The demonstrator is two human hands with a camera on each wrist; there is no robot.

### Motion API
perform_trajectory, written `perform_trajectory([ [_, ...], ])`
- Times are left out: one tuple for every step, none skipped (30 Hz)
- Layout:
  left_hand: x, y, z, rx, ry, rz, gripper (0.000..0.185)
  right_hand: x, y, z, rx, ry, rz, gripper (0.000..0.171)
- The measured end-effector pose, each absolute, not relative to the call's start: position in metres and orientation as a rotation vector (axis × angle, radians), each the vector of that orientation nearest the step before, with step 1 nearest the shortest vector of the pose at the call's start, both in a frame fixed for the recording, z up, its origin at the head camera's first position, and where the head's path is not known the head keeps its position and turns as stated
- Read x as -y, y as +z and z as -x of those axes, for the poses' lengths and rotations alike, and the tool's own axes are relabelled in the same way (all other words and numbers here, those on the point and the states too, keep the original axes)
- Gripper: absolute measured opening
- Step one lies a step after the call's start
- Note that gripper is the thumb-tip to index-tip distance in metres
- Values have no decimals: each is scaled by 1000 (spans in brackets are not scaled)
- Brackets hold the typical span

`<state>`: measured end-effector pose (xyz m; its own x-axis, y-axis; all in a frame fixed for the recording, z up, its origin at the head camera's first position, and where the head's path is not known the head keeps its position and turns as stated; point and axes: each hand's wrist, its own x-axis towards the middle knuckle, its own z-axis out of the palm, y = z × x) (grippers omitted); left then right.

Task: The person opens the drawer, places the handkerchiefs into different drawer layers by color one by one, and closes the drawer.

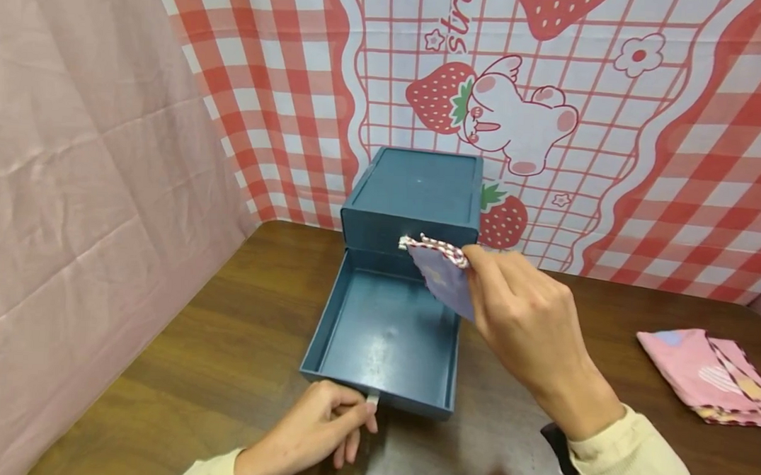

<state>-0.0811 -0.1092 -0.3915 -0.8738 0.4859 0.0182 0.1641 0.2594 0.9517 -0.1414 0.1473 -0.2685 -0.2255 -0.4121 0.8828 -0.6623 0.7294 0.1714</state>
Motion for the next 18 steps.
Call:
perform_trajectory([
  [109, -391, 81, -2254, 1649, -600, 33, -146, -269, 142, 1852, 290, -847, 33],
  [109, -391, 81, -2254, 1647, -603, 33, -146, -269, 143, 1852, 287, -858, 33],
  [109, -391, 82, -2253, 1645, -602, 33, -145, -269, 144, 1846, 289, -867, 32],
  [109, -391, 82, -2253, 1642, -605, 34, -144, -269, 144, 1842, 288, -872, 31],
  [109, -391, 82, -2253, 1641, -608, 34, -143, -269, 145, 1842, 286, -876, 31],
  [109, -391, 83, -2253, 1639, -609, 34, -142, -270, 146, 1844, 283, -880, 31],
  [109, -391, 83, -2252, 1637, -611, 34, -142, -270, 147, 1848, 280, -883, 31],
  [108, -391, 83, -2254, 1635, -616, 35, -141, -270, 148, 1852, 276, -886, 31],
  [108, -391, 84, -2254, 1634, -616, 35, -140, -271, 149, 1856, 269, -891, 31],
  [108, -392, 83, -2256, 1635, -621, 35, -139, -271, 150, 1860, 257, -896, 31],
  [108, -392, 83, -2257, 1636, -623, 35, -138, -271, 151, 1856, 245, -902, 30],
  [108, -392, 83, -2255, 1638, -623, 35, -137, -272, 153, 1847, 231, -910, 29],
  [109, -392, 83, -2256, 1639, -625, 35, -136, -272, 154, 1835, 217, -920, 28],
  [109, -393, 83, -2255, 1642, -624, 35, -134, -272, 155, 1819, 200, -932, 28],
  [109, -393, 83, -2255, 1644, -622, 34, -132, -273, 156, 1806, 181, -946, 27],
  [109, -393, 82, -2256, 1643, -622, 34, -130, -274, 157, 1792, 162, -960, 26],
  [110, -393, 82, -2255, 1643, -618, 34, -128, -275, 158, 1782, 144, -977, 26],
  [110, -393, 82, -2253, 1644, -613, 34, -127, -276, 158, 1780, 125, -998, 26],
])
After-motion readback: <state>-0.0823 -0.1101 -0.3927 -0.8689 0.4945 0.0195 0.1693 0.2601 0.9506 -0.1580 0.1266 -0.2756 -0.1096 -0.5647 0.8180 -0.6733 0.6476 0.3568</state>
